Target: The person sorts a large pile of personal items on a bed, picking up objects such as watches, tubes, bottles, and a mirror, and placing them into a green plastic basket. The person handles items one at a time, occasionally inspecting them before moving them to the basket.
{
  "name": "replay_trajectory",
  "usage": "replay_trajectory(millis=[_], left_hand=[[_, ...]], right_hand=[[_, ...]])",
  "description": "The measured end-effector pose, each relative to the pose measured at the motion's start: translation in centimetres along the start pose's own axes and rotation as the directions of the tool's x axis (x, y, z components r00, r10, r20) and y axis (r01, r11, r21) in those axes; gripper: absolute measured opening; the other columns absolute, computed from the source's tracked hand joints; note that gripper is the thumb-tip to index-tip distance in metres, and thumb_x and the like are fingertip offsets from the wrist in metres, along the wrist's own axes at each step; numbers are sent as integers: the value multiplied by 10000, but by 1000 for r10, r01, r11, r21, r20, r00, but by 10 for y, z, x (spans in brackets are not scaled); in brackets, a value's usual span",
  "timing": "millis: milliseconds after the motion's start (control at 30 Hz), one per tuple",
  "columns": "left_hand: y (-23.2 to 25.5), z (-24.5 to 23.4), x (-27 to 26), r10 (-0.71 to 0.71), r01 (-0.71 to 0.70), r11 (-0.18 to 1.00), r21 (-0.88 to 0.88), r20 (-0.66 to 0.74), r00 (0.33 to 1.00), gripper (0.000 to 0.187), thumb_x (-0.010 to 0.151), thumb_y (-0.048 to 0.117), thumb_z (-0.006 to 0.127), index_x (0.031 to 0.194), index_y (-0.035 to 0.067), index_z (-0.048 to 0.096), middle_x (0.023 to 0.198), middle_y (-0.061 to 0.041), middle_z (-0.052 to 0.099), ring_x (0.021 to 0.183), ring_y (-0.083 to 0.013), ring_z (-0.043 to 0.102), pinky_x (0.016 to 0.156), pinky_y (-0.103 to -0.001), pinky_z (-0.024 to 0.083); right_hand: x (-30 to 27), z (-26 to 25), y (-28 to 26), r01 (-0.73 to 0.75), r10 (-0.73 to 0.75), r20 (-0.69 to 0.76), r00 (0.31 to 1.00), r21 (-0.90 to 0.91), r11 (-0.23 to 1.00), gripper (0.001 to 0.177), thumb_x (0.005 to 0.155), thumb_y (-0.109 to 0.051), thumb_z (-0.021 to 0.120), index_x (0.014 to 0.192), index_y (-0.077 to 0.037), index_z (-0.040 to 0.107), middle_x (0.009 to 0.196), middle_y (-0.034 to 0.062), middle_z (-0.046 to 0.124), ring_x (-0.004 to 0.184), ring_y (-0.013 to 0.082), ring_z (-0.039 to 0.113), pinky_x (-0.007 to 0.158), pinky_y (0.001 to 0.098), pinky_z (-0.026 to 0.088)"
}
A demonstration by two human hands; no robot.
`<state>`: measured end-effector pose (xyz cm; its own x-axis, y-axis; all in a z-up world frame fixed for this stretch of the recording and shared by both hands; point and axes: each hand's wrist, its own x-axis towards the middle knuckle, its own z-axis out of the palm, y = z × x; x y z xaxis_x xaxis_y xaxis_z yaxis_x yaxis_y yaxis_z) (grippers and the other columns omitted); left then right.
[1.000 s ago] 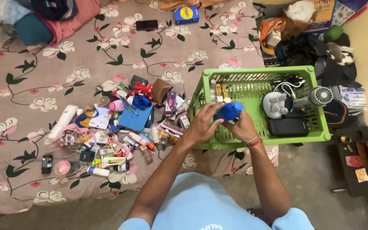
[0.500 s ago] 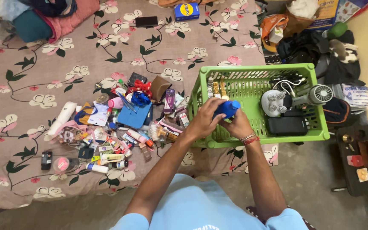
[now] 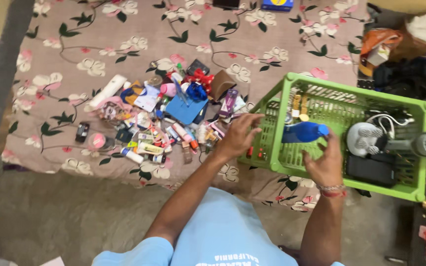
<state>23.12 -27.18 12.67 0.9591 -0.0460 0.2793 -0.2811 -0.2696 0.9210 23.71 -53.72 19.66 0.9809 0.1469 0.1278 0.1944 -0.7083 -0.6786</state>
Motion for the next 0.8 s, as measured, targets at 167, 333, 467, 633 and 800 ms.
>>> replay_trajectory(millis=[167,333,467,633,800], left_hand=[[-36,-79,-50,-153,175,982,68,-246,957,317,1011,157,653,1312,62,629,1076,-104,681,1003,-221,665,912,-366,542],[-60,-140,-105,-274,297,955,-21,-449,850,312,978,105,672,1279,40,626,1019,-77,680,915,-181,674,828,-325,556],[-84,-155,-127,-257,322,946,28,-537,804,289,967,78,660,1250,27,640,967,-82,658,859,-170,653,791,-318,552],[-126,-167,-150,-338,416,909,17,-551,763,249,993,99,663,1231,26,643,948,-98,659,814,-175,630,750,-318,524],[-197,-168,-172,-498,569,822,-13,-500,709,299,979,136,657,1259,33,637,934,-128,653,831,-190,620,763,-317,514]], right_hand=[[-8,-14,-61,123,-130,-217,967,-44,991,766,824,95,637,1538,-22,387,1526,208,434,1448,342,470,1097,422,503],[-13,13,-110,376,-349,-414,841,-16,926,602,895,115,551,1467,-29,430,1486,139,410,1389,286,477,1189,385,457],[-10,75,-127,405,-389,-284,876,-4,914,553,803,126,563,1337,-8,512,1398,145,528,1342,316,513,1204,424,426],[14,215,-82,133,-151,34,988,305,943,484,822,82,627,1292,-14,563,1314,153,583,1230,294,596,1059,383,491],[48,378,35,-149,94,261,961,200,968,355,852,43,625,1201,-18,609,1204,130,623,1113,234,642,914,336,597]])
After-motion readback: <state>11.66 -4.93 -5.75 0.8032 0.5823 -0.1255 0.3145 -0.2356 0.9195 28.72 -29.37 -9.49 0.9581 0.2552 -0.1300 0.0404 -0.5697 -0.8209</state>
